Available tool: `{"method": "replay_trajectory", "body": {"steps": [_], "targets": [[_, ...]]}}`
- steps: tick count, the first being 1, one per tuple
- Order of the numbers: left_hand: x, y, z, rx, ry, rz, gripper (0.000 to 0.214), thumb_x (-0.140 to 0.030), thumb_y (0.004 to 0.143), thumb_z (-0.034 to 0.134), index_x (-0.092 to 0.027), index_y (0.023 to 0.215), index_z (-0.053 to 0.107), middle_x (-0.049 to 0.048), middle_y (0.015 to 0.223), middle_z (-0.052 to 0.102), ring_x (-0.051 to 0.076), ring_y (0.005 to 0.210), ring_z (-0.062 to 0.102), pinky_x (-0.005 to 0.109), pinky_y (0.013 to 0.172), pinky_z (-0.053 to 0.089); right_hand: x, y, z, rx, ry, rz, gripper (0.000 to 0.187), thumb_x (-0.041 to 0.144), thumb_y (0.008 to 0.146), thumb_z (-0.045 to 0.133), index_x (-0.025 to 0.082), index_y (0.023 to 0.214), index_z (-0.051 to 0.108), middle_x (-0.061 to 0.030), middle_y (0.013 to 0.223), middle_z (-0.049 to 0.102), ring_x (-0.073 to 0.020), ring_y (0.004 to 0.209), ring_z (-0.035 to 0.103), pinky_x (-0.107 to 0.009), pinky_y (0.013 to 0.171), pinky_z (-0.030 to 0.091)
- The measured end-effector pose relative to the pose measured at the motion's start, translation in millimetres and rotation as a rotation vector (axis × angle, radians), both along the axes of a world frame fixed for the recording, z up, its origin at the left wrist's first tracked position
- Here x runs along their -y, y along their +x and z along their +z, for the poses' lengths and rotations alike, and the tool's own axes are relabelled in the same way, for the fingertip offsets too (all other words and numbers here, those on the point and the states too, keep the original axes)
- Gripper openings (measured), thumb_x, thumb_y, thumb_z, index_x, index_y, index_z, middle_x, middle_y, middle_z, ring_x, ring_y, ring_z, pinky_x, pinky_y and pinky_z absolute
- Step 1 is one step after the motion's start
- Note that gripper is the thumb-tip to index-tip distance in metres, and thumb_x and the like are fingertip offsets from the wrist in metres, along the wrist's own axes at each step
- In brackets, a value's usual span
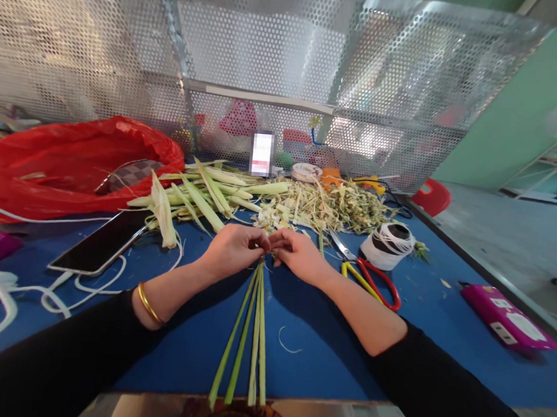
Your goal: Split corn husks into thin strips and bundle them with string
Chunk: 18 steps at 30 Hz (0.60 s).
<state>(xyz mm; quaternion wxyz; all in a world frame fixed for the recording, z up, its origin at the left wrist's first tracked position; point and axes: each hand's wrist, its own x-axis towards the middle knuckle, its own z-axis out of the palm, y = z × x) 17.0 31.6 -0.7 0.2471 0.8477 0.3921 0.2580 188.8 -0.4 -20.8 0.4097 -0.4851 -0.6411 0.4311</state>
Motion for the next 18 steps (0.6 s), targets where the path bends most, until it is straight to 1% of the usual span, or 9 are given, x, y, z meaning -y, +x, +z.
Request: {"method": "replay_trajectory", "body": {"steps": [6,10,14,18], "targets": [[-0.6,-1.5,1.8,-0.058,0.099,-0.007,0.019,-0.016,0.069,0.054,-0.020,0.077,0.070,-0.0002,0.070,0.069,0.014,0.063,0.058,0.022,0.058,0.038,-0.9,-1.0,-2.5,0.004,-0.021,0.016,0.019,0.004,0.074,0.051,0.017,0.087,0.057,-0.0021,0.082,0.068,-0.0087,0.054,0.059,-0.023,0.059,0.050],[0.6,-1.8,3.2,-0.136,0.164,0.021,0.021,-0.016,0.070,0.054,-0.022,0.083,0.069,0.0002,0.074,0.069,0.015,0.067,0.060,0.022,0.059,0.037,-0.9,-1.2,-3.9,-0.028,-0.021,0.039,0.024,0.003,0.073,0.049,0.017,0.092,0.057,-0.0022,0.082,0.068,-0.0092,0.055,0.060,-0.024,0.061,0.050],[0.4,-1.7,1.9,-0.187,0.244,0.032,0.020,-0.016,0.072,0.055,-0.022,0.085,0.069,0.0006,0.074,0.069,0.015,0.068,0.059,0.022,0.059,0.035,-1.0,-0.9,-4.6,-0.060,-0.023,0.074,0.027,0.003,0.072,0.047,0.016,0.092,0.057,-0.0030,0.084,0.068,-0.0095,0.057,0.061,-0.024,0.064,0.050],[0.0,-1.8,0.0,-0.233,0.340,0.032,0.021,-0.017,0.075,0.053,-0.023,0.088,0.069,0.0021,0.078,0.069,0.016,0.073,0.059,0.023,0.061,0.035,-1.9,-0.8,-5.9,-0.052,-0.025,0.053,0.025,0.008,0.073,0.050,0.016,0.095,0.060,-0.0031,0.079,0.069,-0.0111,0.055,0.061,-0.027,0.065,0.050]]}}
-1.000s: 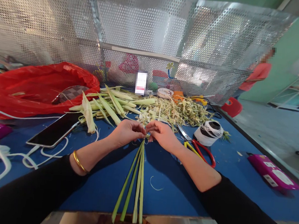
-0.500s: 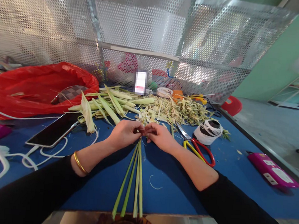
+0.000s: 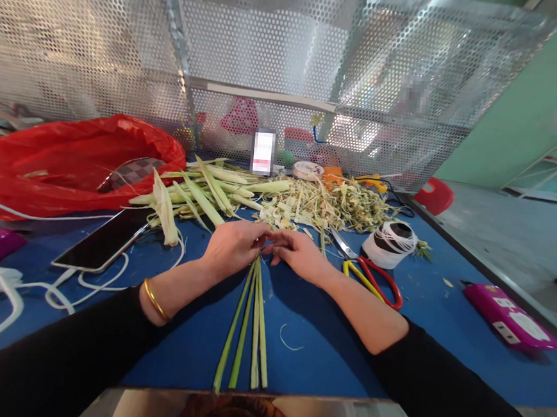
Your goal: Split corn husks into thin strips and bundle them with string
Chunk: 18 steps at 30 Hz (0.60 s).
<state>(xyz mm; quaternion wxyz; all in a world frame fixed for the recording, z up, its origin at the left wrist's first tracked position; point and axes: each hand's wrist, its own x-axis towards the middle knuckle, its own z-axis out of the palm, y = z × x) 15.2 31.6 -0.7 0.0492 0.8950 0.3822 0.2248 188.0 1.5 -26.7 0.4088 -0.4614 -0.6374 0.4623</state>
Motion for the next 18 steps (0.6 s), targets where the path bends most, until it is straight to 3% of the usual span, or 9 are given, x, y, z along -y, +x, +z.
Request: {"method": "replay_trajectory", "body": {"steps": [4,11,18], "targets": [[-0.9,0.2,-3.7,0.062,0.038,-0.064,0.023,-0.020,0.081,0.051,-0.025,0.096,0.068,0.0026,0.087,0.071,0.017,0.083,0.061,0.023,0.069,0.039,-0.5,-0.1,0.2,-0.008,0.037,-0.042,0.015,0.017,0.073,0.056,0.016,0.086,0.065,-0.0011,0.073,0.067,-0.0109,0.054,0.058,-0.026,0.061,0.048],[-2.6,1.9,-8.0,0.200,0.055,-0.177,0.019,-0.024,0.085,0.052,-0.023,0.092,0.069,0.0035,0.087,0.072,0.016,0.080,0.063,0.024,0.071,0.042,1.5,-0.4,3.9,-0.126,0.014,-0.079,0.011,0.018,0.065,0.061,0.016,0.074,0.068,0.0040,0.061,0.059,-0.0089,0.053,0.049,-0.023,0.056,0.041],[-1.7,2.2,-5.3,0.203,0.163,-0.209,0.019,-0.021,0.086,0.051,-0.020,0.089,0.070,0.0049,0.083,0.071,0.016,0.076,0.062,0.024,0.068,0.043,3.2,-4.4,5.6,-0.237,0.011,-0.090,0.024,0.013,0.060,0.062,0.017,0.083,0.068,0.0055,0.061,0.059,-0.0085,0.054,0.048,-0.022,0.056,0.039]]}}
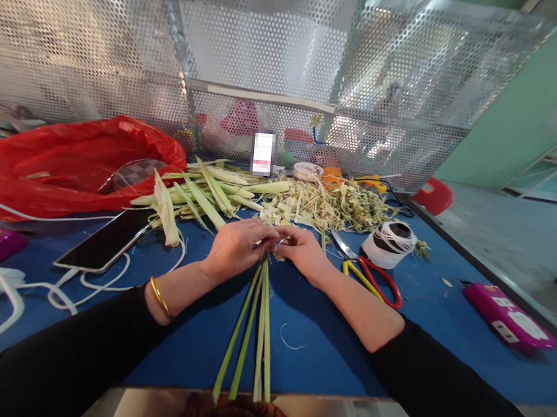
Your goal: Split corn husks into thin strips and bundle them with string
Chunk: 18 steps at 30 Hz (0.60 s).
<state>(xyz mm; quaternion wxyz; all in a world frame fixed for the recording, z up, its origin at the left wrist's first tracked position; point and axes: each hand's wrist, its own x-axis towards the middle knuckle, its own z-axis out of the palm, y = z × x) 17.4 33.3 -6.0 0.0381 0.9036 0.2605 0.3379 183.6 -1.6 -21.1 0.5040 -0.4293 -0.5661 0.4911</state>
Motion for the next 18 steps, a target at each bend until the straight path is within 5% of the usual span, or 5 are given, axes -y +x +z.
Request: {"method": "replay_trajectory", "body": {"steps": [11,18], "targets": [[-1,-2,-2.7,-0.010,0.061,0.008,0.018,-0.017,0.083,0.053,-0.019,0.082,0.071,0.0053,0.085,0.070,0.017,0.084,0.064,0.025,0.073,0.046,-2,4,-3.2,0.048,-0.076,-0.007,0.006,0.017,0.060,0.065,0.015,0.066,0.066,0.0034,0.057,0.060,-0.0091,0.053,0.050,-0.024,0.057,0.040],[-4,-1,-2.7,0.102,-0.032,-0.014,0.015,-0.012,0.079,0.058,-0.019,0.080,0.071,0.0027,0.083,0.070,0.015,0.077,0.064,0.023,0.069,0.046,-5,10,-3.6,0.105,-0.040,-0.064,0.013,0.026,0.063,0.070,0.015,0.065,0.064,0.0032,0.052,0.057,-0.0108,0.052,0.051,-0.026,0.057,0.041]]}}
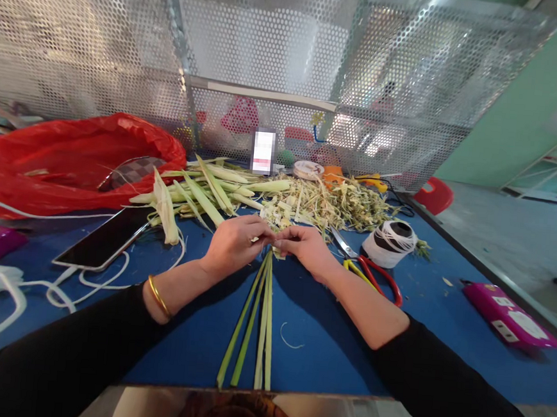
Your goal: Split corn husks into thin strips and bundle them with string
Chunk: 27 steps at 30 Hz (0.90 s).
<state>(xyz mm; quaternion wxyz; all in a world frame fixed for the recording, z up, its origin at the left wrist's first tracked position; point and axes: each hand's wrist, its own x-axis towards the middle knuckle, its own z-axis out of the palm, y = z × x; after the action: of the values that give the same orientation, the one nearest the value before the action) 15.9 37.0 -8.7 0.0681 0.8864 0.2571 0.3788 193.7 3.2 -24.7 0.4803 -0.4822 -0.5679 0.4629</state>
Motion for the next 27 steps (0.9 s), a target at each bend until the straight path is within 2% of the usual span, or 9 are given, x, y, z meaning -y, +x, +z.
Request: {"method": "replay_trajectory", "body": {"steps": [4,9,11,16,19,23,25,27], "targets": [[0,0,2.5,0.024,-0.058,0.007,0.015,-0.012,0.078,0.059,-0.019,0.079,0.071,0.0022,0.081,0.070,0.014,0.075,0.063,0.023,0.067,0.045,0,3,5.5,0.049,0.008,0.008,0.019,0.033,0.066,0.070,0.016,0.066,0.061,0.0033,0.053,0.057,-0.0109,0.052,0.052,-0.025,0.056,0.040],[-2,-3,5.3,0.028,-0.206,0.008,0.015,-0.016,0.079,0.057,-0.019,0.080,0.072,0.0021,0.080,0.070,0.013,0.074,0.063,0.022,0.066,0.043,0,9,9.6,0.121,-0.008,0.098,0.020,0.035,0.075,0.063,0.017,0.068,0.057,0.0022,0.057,0.060,-0.0119,0.057,0.056,-0.026,0.061,0.041],[-3,-3,6.3,0.022,-0.260,0.070,0.015,-0.021,0.080,0.057,-0.018,0.078,0.071,0.0023,0.079,0.070,0.014,0.073,0.062,0.023,0.066,0.043,-1,12,11.4,0.133,-0.039,0.111,0.018,0.033,0.075,0.063,0.017,0.068,0.056,0.0021,0.055,0.060,-0.0122,0.057,0.057,-0.026,0.062,0.041],[-9,-5,7.3,-0.055,-0.335,0.325,0.018,-0.030,0.080,0.055,-0.018,0.073,0.067,0.0028,0.074,0.068,0.017,0.068,0.058,0.027,0.061,0.038,-1,18,17.8,0.154,-0.095,0.116,0.012,0.023,0.075,0.060,0.017,0.065,0.056,0.0014,0.052,0.060,-0.0125,0.056,0.057,-0.025,0.058,0.039],[-12,-6,5.2,-0.115,-0.397,0.388,0.020,-0.033,0.079,0.053,-0.019,0.070,0.065,0.0026,0.068,0.066,0.018,0.064,0.056,0.028,0.058,0.034,1,17,21.2,0.142,-0.056,0.124,0.013,0.022,0.076,0.058,0.018,0.064,0.056,-0.0003,0.062,0.064,-0.0113,0.058,0.055,-0.024,0.059,0.039],[-12,-4,1.2,-0.118,-0.470,0.383,0.021,-0.035,0.075,0.055,-0.019,0.062,0.060,0.0001,0.057,0.059,0.016,0.057,0.052,0.027,0.055,0.031,6,8,21.7,-0.005,0.095,0.197,0.016,0.026,0.081,0.057,0.018,0.067,0.053,-0.0040,0.097,0.066,-0.0119,0.072,0.061,-0.026,0.066,0.042],[-10,-3,-0.1,-0.046,-0.524,0.360,0.022,-0.034,0.072,0.057,-0.019,0.056,0.056,-0.0010,0.054,0.056,0.015,0.055,0.050,0.026,0.054,0.031,8,3,19.9,-0.090,0.085,0.241,0.017,0.029,0.084,0.055,0.018,0.071,0.052,-0.0034,0.093,0.066,-0.0129,0.070,0.063,-0.027,0.066,0.043],[-9,-1,-0.4,0.090,-0.654,0.305,0.022,-0.033,0.070,0.060,-0.018,0.055,0.053,-0.0016,0.052,0.055,0.013,0.052,0.047,0.025,0.053,0.031,9,0,17.4,-0.122,0.043,0.237,0.019,0.033,0.084,0.054,0.019,0.072,0.052,-0.0008,0.077,0.064,-0.0129,0.062,0.062,-0.028,0.063,0.044]]}}
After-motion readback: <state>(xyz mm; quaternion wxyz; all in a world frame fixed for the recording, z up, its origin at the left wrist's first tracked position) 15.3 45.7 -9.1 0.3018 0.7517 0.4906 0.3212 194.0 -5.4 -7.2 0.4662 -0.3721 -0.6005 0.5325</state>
